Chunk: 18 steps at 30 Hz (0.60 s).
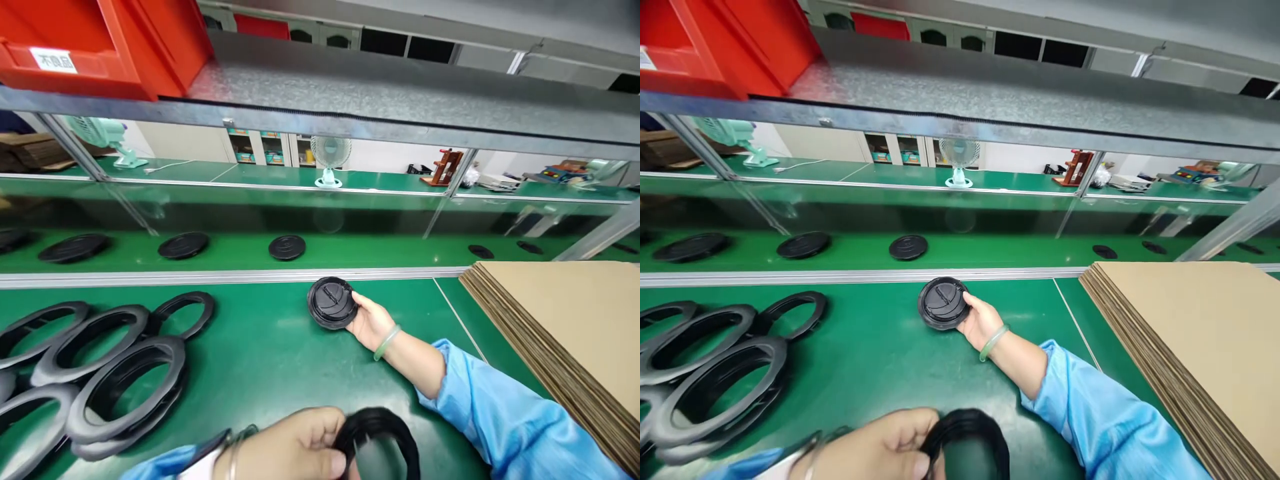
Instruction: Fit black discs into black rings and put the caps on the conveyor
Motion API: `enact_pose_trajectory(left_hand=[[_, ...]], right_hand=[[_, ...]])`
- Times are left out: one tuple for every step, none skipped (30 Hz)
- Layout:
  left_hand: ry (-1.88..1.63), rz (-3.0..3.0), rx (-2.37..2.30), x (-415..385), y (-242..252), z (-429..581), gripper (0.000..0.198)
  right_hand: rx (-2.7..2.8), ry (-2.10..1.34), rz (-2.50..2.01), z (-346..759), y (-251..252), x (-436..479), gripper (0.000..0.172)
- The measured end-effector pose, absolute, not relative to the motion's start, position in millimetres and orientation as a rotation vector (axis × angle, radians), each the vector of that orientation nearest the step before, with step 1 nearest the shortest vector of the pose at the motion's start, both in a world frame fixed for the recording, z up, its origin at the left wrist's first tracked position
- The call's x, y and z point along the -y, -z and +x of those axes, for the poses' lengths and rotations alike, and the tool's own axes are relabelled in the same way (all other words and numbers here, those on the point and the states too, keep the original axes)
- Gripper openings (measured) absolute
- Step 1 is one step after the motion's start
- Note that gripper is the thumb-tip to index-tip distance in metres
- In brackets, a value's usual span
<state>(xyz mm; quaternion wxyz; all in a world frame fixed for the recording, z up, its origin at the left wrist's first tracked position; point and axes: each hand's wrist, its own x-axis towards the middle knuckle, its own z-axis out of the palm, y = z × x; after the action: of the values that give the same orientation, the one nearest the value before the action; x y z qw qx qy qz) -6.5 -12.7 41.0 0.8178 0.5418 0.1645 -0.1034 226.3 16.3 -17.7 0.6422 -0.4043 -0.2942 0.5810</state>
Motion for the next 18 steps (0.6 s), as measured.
enact_pose_trajectory(left_hand=[[0.188,1.091,-0.336,10,-29,-1,0.059],[0.154,1.073,-0.316,8,-19,2,0.060],[0.119,1.074,-0.304,5,-11,3,0.057],[0.090,1.081,-0.291,3,-7,3,0.055],[0.068,1.088,-0.282,2,-5,2,0.052],[0.057,1.088,-0.283,1,-4,0,0.050],[0.058,1.077,-0.293,1,-5,-1,0.049],[0.066,1.061,-0.306,1,-6,-2,0.050],[0.078,1.050,-0.320,2,-6,-3,0.051],[0.094,1.043,-0.335,3,-6,-4,0.052],[0.101,1.036,-0.354,4,-4,-4,0.052],[0.105,1.027,-0.375,5,0,-3,0.052],[0.097,1.020,-0.400,5,4,-2,0.052],[0.085,1.016,-0.420,6,9,0,0.052],[0.064,1.018,-0.427,6,13,2,0.052],[0.042,1.030,-0.407,7,16,5,0.051],[0.028,1.060,-0.359,7,18,9,0.050],[0.026,1.117,-0.281,6,17,12,0.048]], right_hand=[[0.735,-1.270,-0.967,227,18,-17,0.042],[0.783,-1.215,-1.005,228,18,-19,0.045],[0.825,-1.157,-1.040,232,16,-24,0.048],[0.870,-1.090,-1.079,237,13,-31,0.050],[0.912,-1.016,-1.120,245,8,-40,0.051],[0.954,-0.938,-1.165,254,3,-51,0.050],[0.998,-0.855,-1.220,265,-3,-63,0.048],[1.044,-0.777,-1.282,276,-8,-75,0.046],[1.089,-0.709,-1.351,286,-12,-86,0.044],[1.134,-0.652,-1.422,294,-15,-95,0.043],[1.179,-0.607,-1.491,298,-16,-100,0.043],[1.225,-0.574,-1.549,297,-16,-101,0.045],[1.274,-0.553,-1.588,292,-14,-99,0.049],[1.355,-0.541,-1.605,282,-11,-92,0.053],[1.473,-0.538,-1.599,269,-8,-83,0.057],[1.624,-0.553,-1.564,254,-6,-72,0.059],[1.862,-0.552,-1.502,238,-3,-59,0.063],[2.085,-0.575,-1.420,224,-2,-45,0.066]])
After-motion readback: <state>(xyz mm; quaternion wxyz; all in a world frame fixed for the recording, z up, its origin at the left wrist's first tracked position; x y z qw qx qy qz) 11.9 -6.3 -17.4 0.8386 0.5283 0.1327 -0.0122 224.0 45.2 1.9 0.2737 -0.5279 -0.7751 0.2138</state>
